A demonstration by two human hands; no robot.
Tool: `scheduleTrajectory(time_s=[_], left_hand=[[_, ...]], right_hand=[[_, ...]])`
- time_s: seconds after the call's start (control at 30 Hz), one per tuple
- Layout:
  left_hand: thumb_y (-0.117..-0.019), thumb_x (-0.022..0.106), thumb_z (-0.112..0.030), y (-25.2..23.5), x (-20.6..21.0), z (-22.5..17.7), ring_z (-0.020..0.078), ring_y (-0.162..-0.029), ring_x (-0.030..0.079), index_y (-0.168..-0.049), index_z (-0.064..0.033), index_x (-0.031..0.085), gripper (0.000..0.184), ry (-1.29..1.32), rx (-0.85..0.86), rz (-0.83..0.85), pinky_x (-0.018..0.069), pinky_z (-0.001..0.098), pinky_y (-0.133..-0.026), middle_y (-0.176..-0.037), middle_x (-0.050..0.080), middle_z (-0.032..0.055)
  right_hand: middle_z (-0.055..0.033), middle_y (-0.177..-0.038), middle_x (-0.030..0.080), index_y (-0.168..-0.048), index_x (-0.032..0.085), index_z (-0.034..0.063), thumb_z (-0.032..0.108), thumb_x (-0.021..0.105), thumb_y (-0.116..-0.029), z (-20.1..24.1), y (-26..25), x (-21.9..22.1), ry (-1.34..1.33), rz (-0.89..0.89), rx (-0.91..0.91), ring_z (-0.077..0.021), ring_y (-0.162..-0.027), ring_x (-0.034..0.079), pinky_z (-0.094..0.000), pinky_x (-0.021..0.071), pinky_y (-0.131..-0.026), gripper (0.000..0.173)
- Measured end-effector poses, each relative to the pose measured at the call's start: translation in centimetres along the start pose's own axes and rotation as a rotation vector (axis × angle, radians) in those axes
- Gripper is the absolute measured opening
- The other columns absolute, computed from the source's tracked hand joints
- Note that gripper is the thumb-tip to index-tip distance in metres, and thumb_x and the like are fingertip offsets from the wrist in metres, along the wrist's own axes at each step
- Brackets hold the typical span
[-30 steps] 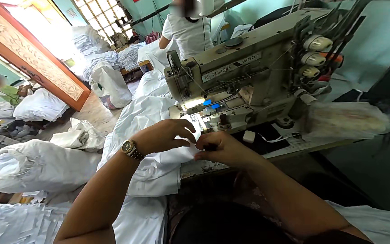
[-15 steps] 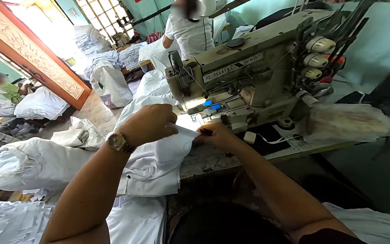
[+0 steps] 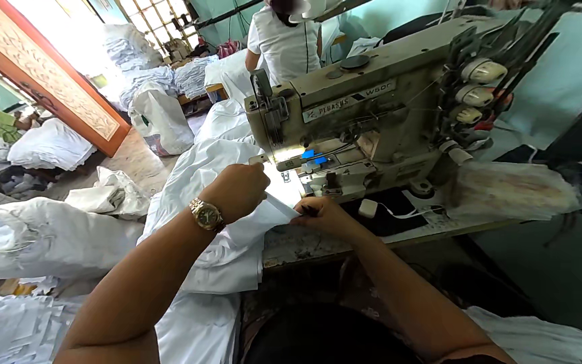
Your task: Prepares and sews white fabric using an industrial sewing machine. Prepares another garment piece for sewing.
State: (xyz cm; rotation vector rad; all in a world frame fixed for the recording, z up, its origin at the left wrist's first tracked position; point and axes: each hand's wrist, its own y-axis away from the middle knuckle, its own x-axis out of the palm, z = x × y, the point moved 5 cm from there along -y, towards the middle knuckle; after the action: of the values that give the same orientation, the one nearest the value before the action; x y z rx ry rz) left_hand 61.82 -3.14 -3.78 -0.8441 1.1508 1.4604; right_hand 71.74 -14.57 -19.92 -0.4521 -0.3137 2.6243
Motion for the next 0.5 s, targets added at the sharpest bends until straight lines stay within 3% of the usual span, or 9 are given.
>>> scheduleTrajectory(time_s=[0.1, 0.2, 0.27, 0.4, 0.5], left_hand=[[-0.0988, 0.066, -0.028, -0.3, 0.7, 0.2, 0.0252, -0.082, 0.066, -0.087, -0.0062, 0.071, 0.025, 0.148, 0.108, 0.055, 0.0547, 0.0481, -0.073, -0.090, 0.066, 0.0089], [-0.0988, 0.067, -0.018, -0.6, 1.2, 0.5, 0.0291, -0.084, 0.067, -0.101, -0.0052, 0.068, 0.013, 0.171, 0.078, 0.122, 0.0545, 0.0515, -0.075, -0.086, 0.068, 0.0109], [-0.0991, 0.066, -0.018, -0.5, 1.2, 0.6, 0.0331, -0.084, 0.069, -0.108, -0.0072, 0.067, 0.014, 0.122, -0.011, 0.118, 0.0545, 0.0551, -0.074, -0.087, 0.069, 0.0125], [-0.0969, 0.069, -0.021, 0.4, -0.2, -1.5, 0.0226, -0.074, 0.065, -0.107, -0.0091, 0.068, 0.015, 0.342, 0.153, 0.116, 0.0534, 0.0457, -0.068, -0.081, 0.067, 0.0068], [-0.0926, 0.075, -0.019, 0.3, -0.2, -0.7, 0.0284, -0.076, 0.067, -0.108, -0.0086, 0.070, 0.020, 0.283, 0.095, -0.002, 0.0548, 0.0518, -0.070, -0.083, 0.069, 0.0101]], right_hand=[[0.0001, -0.091, 0.070, -0.097, 0.076, 0.0045, 0.026, 0.078, -0.0905, 0.2, -0.1, 0.0, 0.024, -0.012, -0.029, 0.0012, -0.078, 0.060, -0.0176, 0.0504, -0.073, 0.023], [0.0007, -0.089, 0.069, -0.095, 0.075, 0.0045, 0.026, 0.078, -0.0904, 0.2, 0.0, 0.2, 0.027, -0.007, -0.008, 0.0013, -0.077, 0.058, -0.0173, 0.0493, -0.072, 0.023], [0.0017, -0.087, 0.067, -0.094, 0.075, 0.0048, 0.026, 0.079, -0.0896, 0.2, -0.2, 0.2, 0.027, -0.010, -0.001, 0.0020, -0.074, 0.057, -0.0164, 0.0479, -0.070, 0.022], [0.0020, -0.088, 0.068, -0.095, 0.077, 0.0060, 0.026, 0.078, -0.0904, 0.4, -0.3, -0.1, 0.009, -0.014, -0.036, 0.0030, -0.074, 0.056, -0.0150, 0.0472, -0.069, 0.021], [0.0031, -0.085, 0.066, -0.093, 0.075, 0.0060, 0.026, 0.078, -0.0902, 0.4, -0.2, 0.0, 0.010, -0.018, -0.019, 0.0033, -0.072, 0.055, -0.0148, 0.0461, -0.066, 0.021]])
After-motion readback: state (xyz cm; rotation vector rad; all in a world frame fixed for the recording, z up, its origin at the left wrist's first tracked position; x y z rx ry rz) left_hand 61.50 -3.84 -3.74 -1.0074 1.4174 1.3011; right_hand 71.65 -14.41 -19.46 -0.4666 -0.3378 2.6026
